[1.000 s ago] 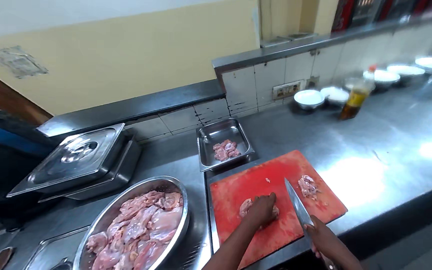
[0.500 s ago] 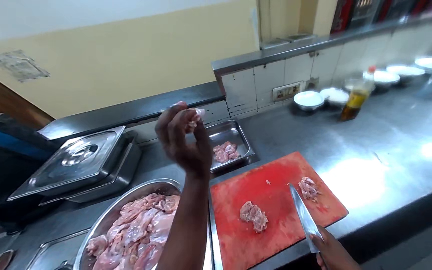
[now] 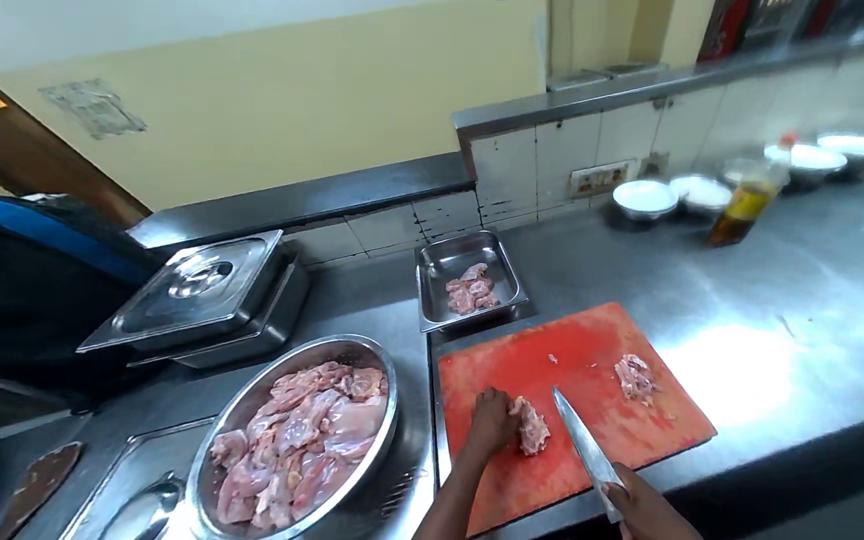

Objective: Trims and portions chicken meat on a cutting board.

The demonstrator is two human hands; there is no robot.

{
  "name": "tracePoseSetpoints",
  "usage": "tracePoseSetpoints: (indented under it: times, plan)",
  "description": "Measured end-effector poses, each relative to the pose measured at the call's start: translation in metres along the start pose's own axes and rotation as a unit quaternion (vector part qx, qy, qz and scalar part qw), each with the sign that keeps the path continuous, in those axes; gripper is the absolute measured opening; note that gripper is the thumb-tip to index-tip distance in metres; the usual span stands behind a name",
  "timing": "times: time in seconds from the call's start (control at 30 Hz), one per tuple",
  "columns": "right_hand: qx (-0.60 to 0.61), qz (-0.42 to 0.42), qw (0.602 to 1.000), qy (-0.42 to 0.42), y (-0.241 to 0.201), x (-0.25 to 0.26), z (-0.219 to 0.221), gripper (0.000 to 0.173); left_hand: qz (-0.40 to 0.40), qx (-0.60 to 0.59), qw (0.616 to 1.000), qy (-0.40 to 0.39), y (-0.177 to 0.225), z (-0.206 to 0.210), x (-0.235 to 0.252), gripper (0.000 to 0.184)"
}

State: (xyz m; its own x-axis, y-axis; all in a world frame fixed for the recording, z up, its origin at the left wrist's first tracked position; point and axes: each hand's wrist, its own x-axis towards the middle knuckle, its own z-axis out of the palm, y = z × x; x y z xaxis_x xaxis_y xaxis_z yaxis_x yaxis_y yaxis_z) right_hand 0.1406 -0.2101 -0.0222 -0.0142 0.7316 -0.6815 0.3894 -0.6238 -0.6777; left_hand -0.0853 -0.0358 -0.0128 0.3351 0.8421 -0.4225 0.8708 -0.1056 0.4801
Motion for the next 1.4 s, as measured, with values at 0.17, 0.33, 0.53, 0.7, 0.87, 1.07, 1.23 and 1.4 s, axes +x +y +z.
tracePoseSetpoints:
  times: [0.17,0.33,0.53,0.7,0.87,1.07,1.23,1.4]
  plan:
    - [0.081,-0.016,0.996,0.042,-0.006,-0.002,-0.011,0.034,0.06,-0.068,0.995,-0.049,0.035,-0.031,0.004,0.033]
    - [0.156,-0.012,0.983,0.095,0.007,-0.007,-0.026,0.027,0.182,-0.158,0.97,0.022,0.088,-0.067,-0.01,0.039]
    - [0.175,-0.016,0.977,0.118,0.017,-0.009,-0.034,0.033,0.346,0.026,0.936,0.061,0.028,-0.038,-0.017,0.027]
    - [0.158,-0.008,0.982,0.099,0.015,-0.008,-0.031,0.032,0.293,0.043,0.955,-0.007,-0.079,0.009,-0.063,0.025]
    - [0.03,-0.019,0.999,0.012,-0.017,0.012,-0.021,0.039,0.268,-0.047,0.953,0.136,-0.066,0.023,-0.067,0.022]
    - [-0.029,0.02,0.999,0.041,-0.033,0.046,-0.045,0.041,0.154,-0.083,0.976,0.133,-0.014,0.044,-0.03,0.037]
    - [-0.019,0.018,0.997,0.07,-0.031,0.042,-0.05,0.037,-0.008,-0.004,0.995,0.097,0.015,0.032,-0.005,0.058]
    - [0.071,-0.01,0.996,0.048,-0.023,0.033,-0.027,0.032,0.007,-0.151,0.988,0.015,0.026,0.027,-0.009,0.038]
